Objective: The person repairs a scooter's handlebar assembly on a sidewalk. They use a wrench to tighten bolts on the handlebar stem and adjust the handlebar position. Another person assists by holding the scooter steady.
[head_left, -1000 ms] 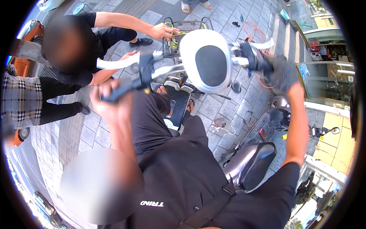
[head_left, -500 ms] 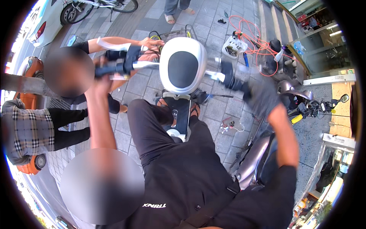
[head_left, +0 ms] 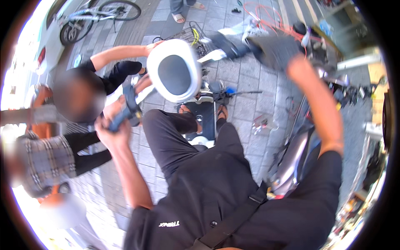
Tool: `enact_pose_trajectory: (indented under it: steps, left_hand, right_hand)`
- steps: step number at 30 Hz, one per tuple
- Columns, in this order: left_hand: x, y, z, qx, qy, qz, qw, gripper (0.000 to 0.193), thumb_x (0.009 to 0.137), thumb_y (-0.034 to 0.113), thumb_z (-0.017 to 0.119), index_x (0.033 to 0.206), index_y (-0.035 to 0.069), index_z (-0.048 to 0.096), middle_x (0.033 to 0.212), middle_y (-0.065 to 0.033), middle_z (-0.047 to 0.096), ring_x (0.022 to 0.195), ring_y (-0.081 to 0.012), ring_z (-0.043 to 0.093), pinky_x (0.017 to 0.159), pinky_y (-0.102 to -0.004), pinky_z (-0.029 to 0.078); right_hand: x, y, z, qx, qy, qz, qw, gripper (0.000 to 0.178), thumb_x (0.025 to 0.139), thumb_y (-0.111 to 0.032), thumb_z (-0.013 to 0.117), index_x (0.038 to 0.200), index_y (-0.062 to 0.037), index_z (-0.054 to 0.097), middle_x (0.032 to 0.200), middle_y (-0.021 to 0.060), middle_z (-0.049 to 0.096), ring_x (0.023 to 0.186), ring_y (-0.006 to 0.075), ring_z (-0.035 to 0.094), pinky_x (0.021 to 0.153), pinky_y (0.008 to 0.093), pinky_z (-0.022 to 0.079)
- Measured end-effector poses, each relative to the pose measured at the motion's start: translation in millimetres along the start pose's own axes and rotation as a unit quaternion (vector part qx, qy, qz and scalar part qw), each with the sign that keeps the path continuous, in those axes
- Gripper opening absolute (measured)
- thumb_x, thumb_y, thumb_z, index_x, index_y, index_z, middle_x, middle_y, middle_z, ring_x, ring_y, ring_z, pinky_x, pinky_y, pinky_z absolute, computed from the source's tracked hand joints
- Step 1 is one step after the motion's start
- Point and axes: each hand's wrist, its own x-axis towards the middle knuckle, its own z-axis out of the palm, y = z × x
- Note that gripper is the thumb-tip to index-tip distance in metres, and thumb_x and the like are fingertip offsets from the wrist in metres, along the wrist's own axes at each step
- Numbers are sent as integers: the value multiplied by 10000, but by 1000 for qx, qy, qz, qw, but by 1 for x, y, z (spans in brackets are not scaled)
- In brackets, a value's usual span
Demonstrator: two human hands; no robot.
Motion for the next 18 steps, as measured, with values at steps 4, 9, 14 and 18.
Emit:
enact_pose_trajectory:
  steps: [4,9,14,18]
  left_hand:
    - [-67,-16,-159,-49,11,-89,995,187,844,322,655,719,186,624,852,74,704,712,-89,605,458,-282,342]
    - [-42,2,-104,27,19,-68,997,100,866,206,649,819,118,646,903,31,715,799,-125,650,708,-280,531]
    - [62,26,48,332,-197,207,899,209,927,222,613,1035,52,666,894,-69,685,823,-221,666,753,-367,540]
    - [119,-3,212,352,-233,-59,905,276,1039,331,541,968,82,636,859,-78,676,806,-209,644,711,-366,521]
  right_hand:
    - [136,-52,-76,-180,-61,-150,970,238,770,-187,641,982,-161,746,879,102,746,843,319,730,703,461,553]
    - [77,-14,-69,-87,-17,-145,985,169,757,-182,643,874,-158,763,866,101,745,826,315,730,684,453,553]
    - [-79,-44,-17,86,-136,72,984,254,785,-207,663,1013,-96,663,804,164,714,766,352,716,645,491,547]
    - [-177,-142,13,272,-82,180,942,308,799,-323,701,972,-81,621,735,169,681,678,375,687,604,497,519]
